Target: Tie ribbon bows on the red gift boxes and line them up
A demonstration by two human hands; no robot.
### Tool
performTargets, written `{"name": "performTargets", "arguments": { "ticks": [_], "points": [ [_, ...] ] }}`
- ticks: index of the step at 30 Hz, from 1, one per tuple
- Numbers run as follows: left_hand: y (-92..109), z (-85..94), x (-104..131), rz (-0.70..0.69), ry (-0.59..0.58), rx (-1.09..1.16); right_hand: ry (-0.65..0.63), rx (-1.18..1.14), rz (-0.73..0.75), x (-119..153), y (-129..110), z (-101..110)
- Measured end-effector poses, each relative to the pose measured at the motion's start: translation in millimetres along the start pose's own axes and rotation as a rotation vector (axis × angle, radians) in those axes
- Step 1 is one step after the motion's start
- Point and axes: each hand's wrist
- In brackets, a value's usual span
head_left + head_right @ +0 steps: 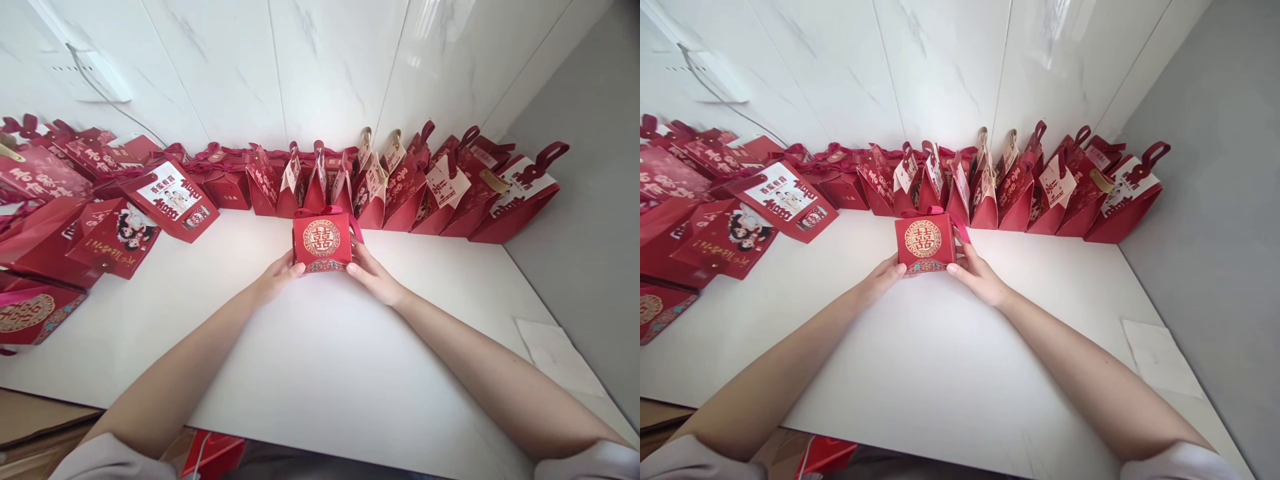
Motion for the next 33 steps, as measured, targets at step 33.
{"name": "performTargets", "arguments": {
  "ticks": [33],
  "points": [
    [-2.0,-2.2,-1.5,-0.022,0.003,0.058,-0.01,-0.009,-0.018,-0.4,-1.6,0.9]
  ]
}}
Point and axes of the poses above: each hand's wrist, its own x-axis away from the middle knuckle, its own z-axis out of the back of the hand, y = z × x, and after that the axes turned 5 degrees about y, right-handed
